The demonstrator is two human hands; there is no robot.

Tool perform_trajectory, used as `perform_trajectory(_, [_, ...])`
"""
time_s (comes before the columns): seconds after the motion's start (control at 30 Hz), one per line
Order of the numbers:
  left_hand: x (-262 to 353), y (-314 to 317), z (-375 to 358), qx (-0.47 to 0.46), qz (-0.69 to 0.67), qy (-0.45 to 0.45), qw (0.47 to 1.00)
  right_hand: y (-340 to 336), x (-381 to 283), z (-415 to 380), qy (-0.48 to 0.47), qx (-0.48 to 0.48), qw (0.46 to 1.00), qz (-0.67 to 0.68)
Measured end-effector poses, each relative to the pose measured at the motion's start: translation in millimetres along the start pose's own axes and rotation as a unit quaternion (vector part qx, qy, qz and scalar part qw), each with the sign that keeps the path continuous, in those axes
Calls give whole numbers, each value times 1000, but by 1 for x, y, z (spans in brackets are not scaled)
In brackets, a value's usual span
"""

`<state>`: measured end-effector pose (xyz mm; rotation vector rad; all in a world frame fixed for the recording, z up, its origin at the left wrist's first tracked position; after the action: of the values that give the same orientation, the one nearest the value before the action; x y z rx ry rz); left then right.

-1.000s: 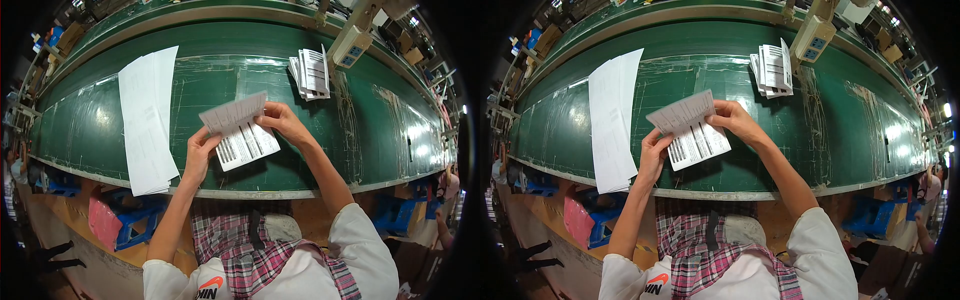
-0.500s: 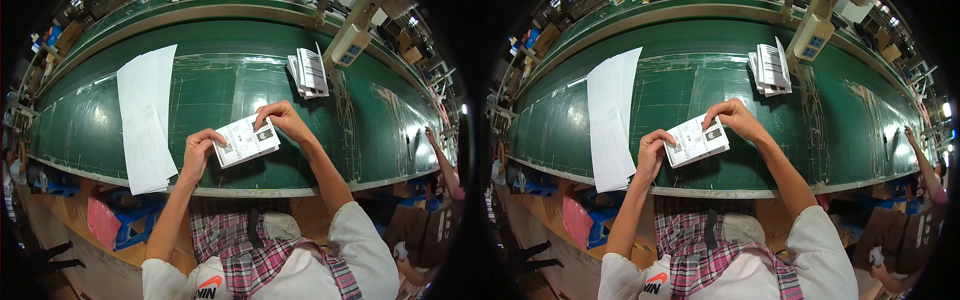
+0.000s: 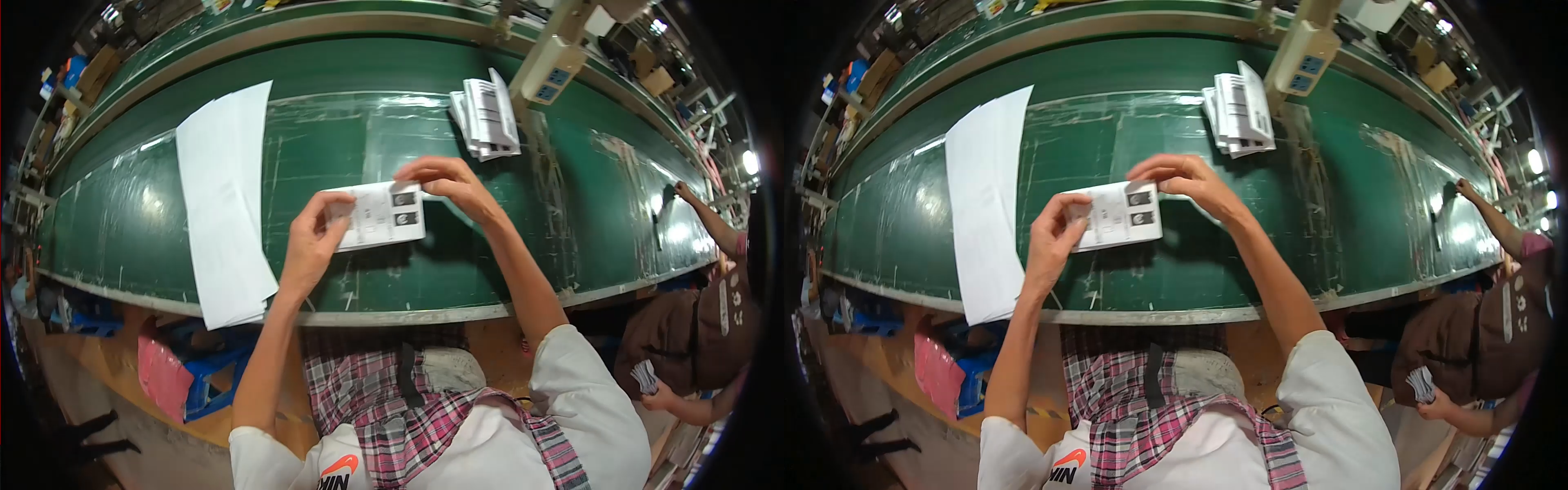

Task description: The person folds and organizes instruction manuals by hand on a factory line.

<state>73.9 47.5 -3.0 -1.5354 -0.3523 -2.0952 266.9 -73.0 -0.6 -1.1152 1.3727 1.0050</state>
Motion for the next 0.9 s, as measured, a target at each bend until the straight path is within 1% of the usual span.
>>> perform_trajectory(0.03, [0,-3,2,-6,32,10,999,-1,-2,1,22,3,999,32])
perform_trajectory(0.07, [2,-1,5,-10,35,15,999,-1,-4,2,41,11,997,62])
perform_trajectory(0.13, [7,3,11,-65,64,3,996,4,-2,9,45,23,998,-47])
perform_trajectory(0.2, [12,13,20,-90,48,39,994,13,0,10,40,31,982,-180])
perform_trajectory(0.27, [8,18,29,-122,70,42,989,16,4,8,103,32,986,-124])
perform_trajectory(0.3, [8,15,28,-128,89,36,987,12,4,9,68,54,990,-111])
perform_trajectory(0.33, [12,13,28,-92,61,46,993,7,6,10,61,69,988,-122])
perform_trajectory(0.4, [23,19,32,-11,19,61,998,3,8,9,89,100,987,-92])
perform_trajectory(0.47, [10,12,29,67,-31,20,997,-1,12,7,91,152,983,-42])
perform_trajectory(0.53, [-4,15,23,156,-89,41,983,-1,18,7,78,191,978,26])
perform_trajectory(0.57, [-13,19,19,169,-103,23,980,0,17,5,79,193,977,45])
perform_trajectory(0.63, [-25,29,13,179,-133,-16,975,2,20,5,48,202,975,75])
perform_trajectory(0.73, [-31,45,11,201,-150,-22,968,2,27,6,27,216,972,89])
perform_trajectory(0.83, [-33,50,10,167,-78,-12,983,8,29,5,17,235,967,92])
perform_trajectory(0.9, [-33,53,9,173,-44,0,984,10,30,4,15,240,967,87])
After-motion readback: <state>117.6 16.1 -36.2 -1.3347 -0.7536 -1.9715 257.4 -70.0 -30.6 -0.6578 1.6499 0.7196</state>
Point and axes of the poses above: each hand's wrist, its own z-axis towards the middle knuckle, its own y-axis out of the palm, x = y × z, the point moved 6 cm from there along z, towards the middle knuckle, and after that the axes turned 14 degrees about y, right-handed, at the moved point
